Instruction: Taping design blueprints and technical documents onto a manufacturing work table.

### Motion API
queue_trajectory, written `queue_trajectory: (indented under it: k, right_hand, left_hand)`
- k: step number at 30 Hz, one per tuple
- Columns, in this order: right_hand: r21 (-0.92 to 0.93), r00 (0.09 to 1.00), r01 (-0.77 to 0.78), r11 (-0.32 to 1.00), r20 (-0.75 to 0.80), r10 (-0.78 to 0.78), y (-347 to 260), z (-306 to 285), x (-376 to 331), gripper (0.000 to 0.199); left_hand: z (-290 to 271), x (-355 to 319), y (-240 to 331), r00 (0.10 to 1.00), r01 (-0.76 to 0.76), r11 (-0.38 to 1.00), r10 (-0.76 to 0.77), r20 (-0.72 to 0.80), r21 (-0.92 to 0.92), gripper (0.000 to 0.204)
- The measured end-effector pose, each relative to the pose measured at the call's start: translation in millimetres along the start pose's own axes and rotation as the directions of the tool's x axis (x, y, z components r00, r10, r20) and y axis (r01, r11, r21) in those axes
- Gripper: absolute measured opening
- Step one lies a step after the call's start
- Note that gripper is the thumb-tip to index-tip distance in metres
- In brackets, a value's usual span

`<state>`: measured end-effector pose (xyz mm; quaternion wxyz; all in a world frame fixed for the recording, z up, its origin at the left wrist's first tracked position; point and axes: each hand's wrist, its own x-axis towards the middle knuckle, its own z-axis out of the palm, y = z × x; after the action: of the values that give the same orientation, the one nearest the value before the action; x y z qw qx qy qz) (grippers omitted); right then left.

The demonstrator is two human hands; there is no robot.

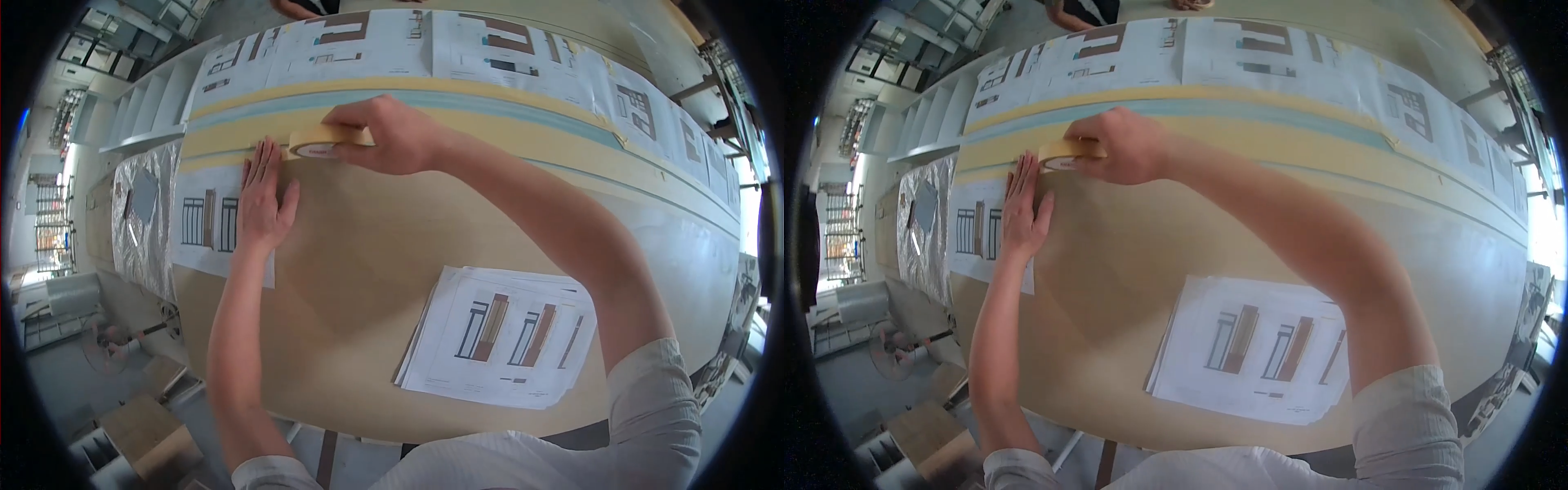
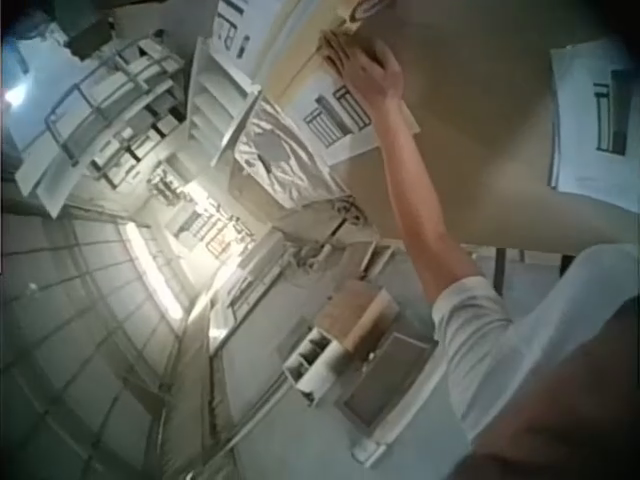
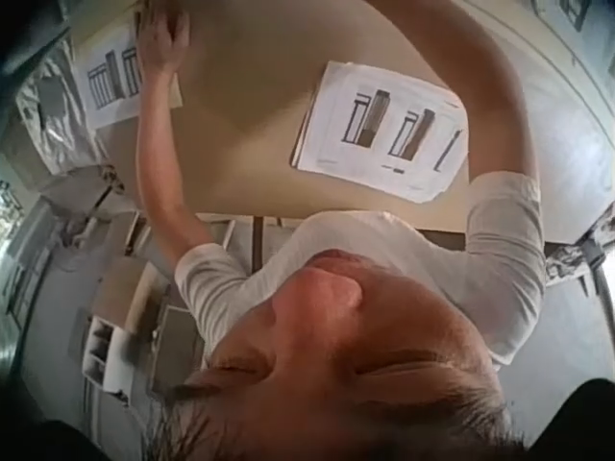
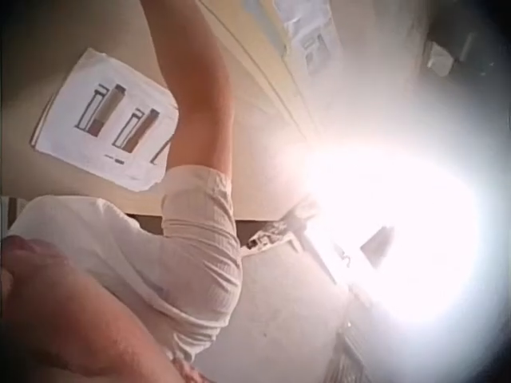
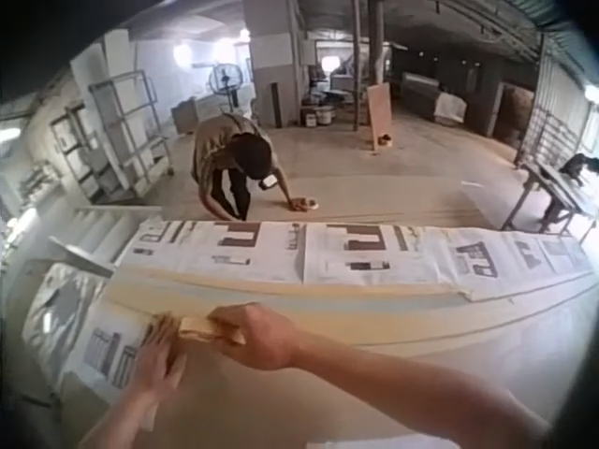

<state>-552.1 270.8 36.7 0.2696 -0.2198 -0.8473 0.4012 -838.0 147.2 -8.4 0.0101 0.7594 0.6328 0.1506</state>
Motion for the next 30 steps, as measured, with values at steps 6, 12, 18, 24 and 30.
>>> queue_trajectory:
  k: [6,12,18,24,30]
  right_hand:
    - [0.039,0.998,-0.067,0.997,-0.013,0.067,8,2,-6,0.035]
    - [-0.010,0.999,-0.049,0.999,-0.007,0.049,1,5,4,0.036]
    - [0.132,0.991,-0.004,0.991,-0.135,0.022,32,23,-1,0.043]
    - [0.039,0.993,-0.122,0.992,-0.001,0.122,29,20,-18,0.036]
    - [0.178,0.989,-0.052,0.983,-0.131,0.076,35,29,-20,0.039]
  left_hand:
    - [5,-1,4,1.000,-0.018,0.999,0.018,-0.013,-0.037,0.074]
    - [-8,-3,10,0.996,-0.032,0.997,0.026,-0.091,-0.064,0.077]
    - [-9,-79,157,0.986,-0.083,0.979,0.054,-0.155,-0.188,0.044]
    - [9,-106,264,0.960,0.252,0.900,-0.279,-0.025,-0.357,0.043]
    - [11,-97,269,0.946,0.309,0.850,-0.323,0.042,-0.427,0.022]
